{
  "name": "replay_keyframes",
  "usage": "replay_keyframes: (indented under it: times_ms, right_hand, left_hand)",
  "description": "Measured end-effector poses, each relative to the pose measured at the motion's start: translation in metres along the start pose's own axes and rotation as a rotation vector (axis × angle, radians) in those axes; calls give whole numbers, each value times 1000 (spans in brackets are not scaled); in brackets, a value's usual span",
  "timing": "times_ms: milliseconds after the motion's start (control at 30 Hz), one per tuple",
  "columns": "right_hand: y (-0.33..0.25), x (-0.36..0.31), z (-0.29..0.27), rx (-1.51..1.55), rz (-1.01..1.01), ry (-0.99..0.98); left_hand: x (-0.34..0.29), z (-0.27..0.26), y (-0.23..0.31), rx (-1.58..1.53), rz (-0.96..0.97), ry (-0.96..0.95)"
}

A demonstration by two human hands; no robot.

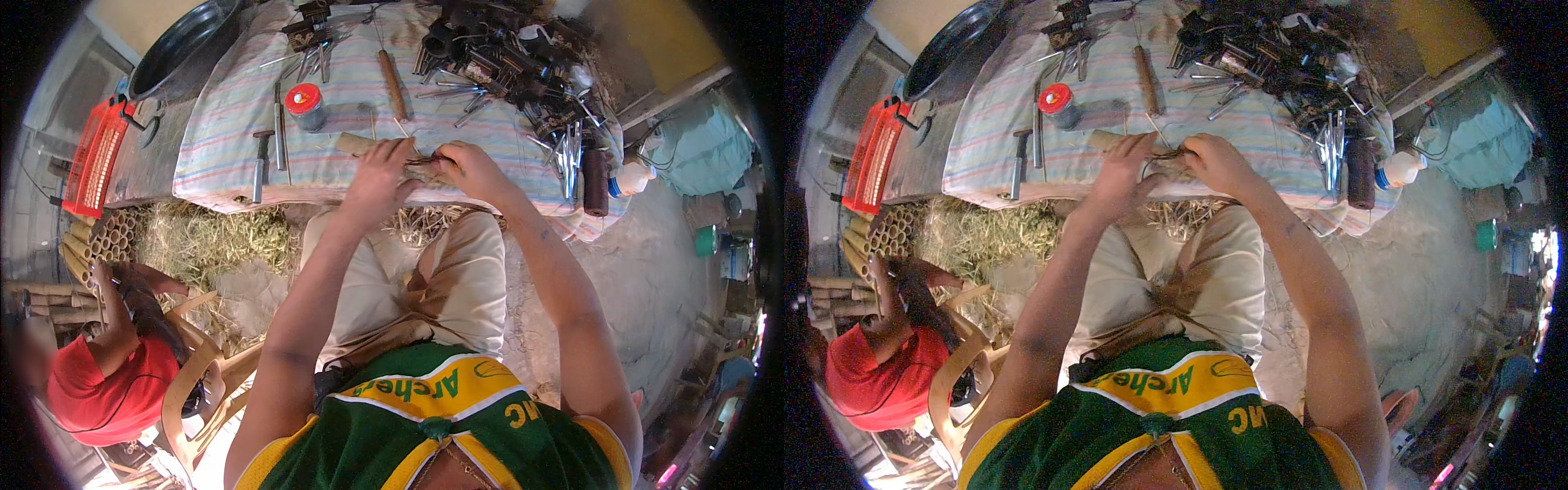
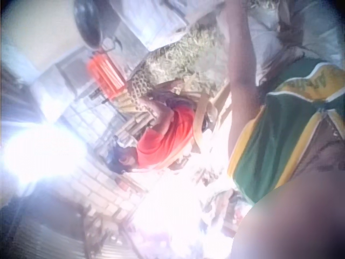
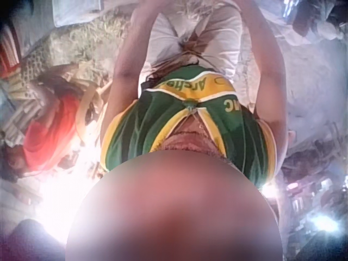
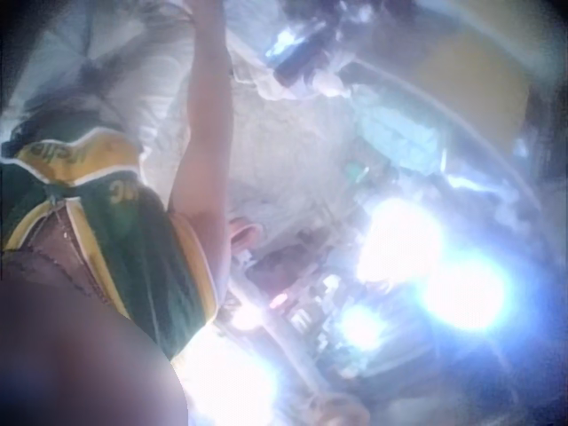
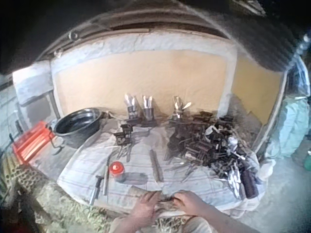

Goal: The person sits at a cluttered workbench and manipulates small wires and components. They heat a wire tip over a candle flame and then wrap the connection with black electrical tape. The person handles multiple small parts and tools throughout the clip.

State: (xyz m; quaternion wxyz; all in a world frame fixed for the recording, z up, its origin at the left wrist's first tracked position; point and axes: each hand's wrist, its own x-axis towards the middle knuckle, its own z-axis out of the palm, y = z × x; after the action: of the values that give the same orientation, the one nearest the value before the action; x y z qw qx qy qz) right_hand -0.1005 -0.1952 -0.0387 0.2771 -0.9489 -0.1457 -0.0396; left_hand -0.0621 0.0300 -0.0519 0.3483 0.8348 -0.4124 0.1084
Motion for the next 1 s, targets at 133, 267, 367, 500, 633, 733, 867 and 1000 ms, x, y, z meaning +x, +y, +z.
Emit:
replay_keyframes:
  times_ms: [133,267,367,500,633,733,867,1000]
  right_hand:
    - [1,4,-13,348,81,15]
    - [10,-10,-26,389,135,50]
    - [16,-29,-18,45,53,-10]
    - [23,-40,8,-233,126,-59]
    - [33,-33,11,-142,71,-102]
    - [31,-33,-1,19,35,-39]
    - [26,-59,-37,176,74,34]
    - [47,-93,-94,236,213,296]
  left_hand:
    - [29,18,5,1,85,-74]
    - [26,1,-4,-160,-78,-63]
    - [24,-30,-19,-249,-276,-103]
    - [15,-58,-29,-673,-577,6]
    - [14,-74,-30,-626,-598,70]
    - [13,-81,-20,-688,-635,70]
    - [9,-88,-2,-712,-603,114]
    - [4,-95,10,-705,-604,131]
